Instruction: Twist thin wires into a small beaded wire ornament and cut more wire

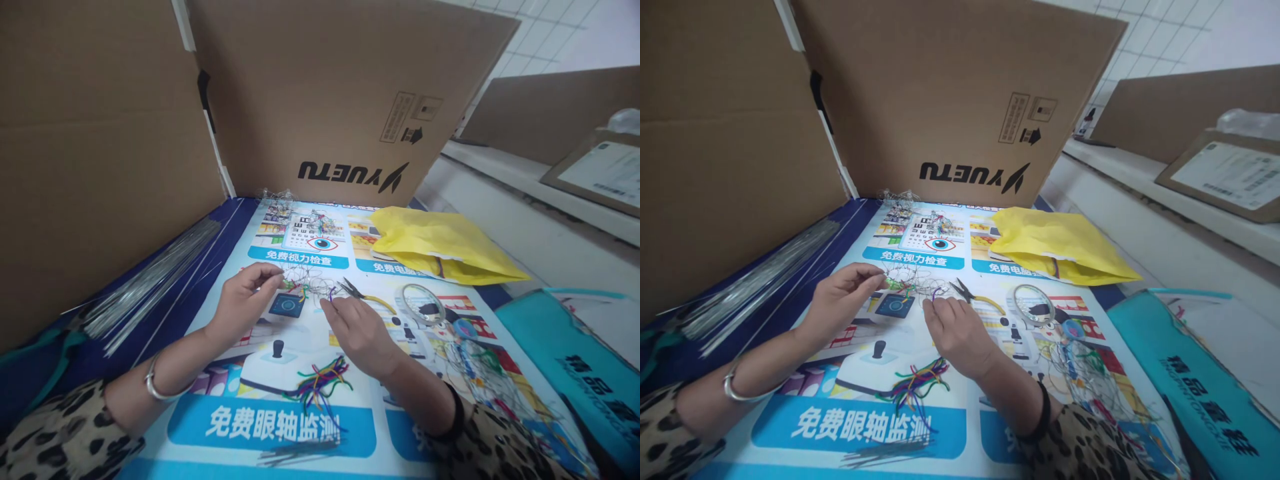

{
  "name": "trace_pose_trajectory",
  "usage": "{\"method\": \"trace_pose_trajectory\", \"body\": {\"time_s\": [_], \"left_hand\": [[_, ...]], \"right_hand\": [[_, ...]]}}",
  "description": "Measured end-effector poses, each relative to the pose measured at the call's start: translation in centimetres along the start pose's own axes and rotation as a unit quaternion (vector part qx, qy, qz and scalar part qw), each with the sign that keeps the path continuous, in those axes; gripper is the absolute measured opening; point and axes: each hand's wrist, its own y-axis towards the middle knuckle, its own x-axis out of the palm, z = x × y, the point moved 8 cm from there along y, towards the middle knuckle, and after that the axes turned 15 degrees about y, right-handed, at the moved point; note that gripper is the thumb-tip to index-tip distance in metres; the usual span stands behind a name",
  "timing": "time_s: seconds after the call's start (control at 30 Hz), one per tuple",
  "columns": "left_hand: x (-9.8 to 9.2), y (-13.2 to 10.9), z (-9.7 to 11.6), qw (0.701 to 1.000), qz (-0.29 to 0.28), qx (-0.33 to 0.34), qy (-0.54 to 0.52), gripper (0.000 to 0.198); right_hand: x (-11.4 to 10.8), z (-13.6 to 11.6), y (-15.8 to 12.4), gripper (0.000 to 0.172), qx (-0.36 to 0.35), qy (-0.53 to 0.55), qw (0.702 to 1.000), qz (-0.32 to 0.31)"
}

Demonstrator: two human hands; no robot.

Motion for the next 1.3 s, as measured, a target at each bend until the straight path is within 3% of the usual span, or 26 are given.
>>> {"method": "trace_pose_trajectory", "body": {"time_s": [0.33,0.6,0.93,1.1,1.3], "left_hand": [[0.5,-0.3,-0.2,1.000,-0.004,0.002,-0.019,0.019],[2.3,-1.4,-2.1,0.996,-0.074,-0.038,-0.016,0.019],[2.2,-3.2,-2.0,0.994,-0.056,-0.068,0.070,0.012],[3.4,-3.7,-2.2,0.991,-0.068,-0.113,-0.005,0.027],[5.5,-4.7,-1.4,0.950,-0.074,-0.175,-0.246,0.034]], "right_hand": [[0.6,0.3,0.6,0.017,-0.010,-0.032,0.999,0.017],[0.5,2.2,-0.1,0.014,0.105,0.096,0.982,0.127],[1.1,2.5,-0.3,0.014,0.231,0.242,0.930,0.153],[1.0,3.1,0.2,0.014,0.279,0.260,0.905,0.188],[0.7,3.2,1.1,0.011,0.302,0.283,0.880,0.234]]}}
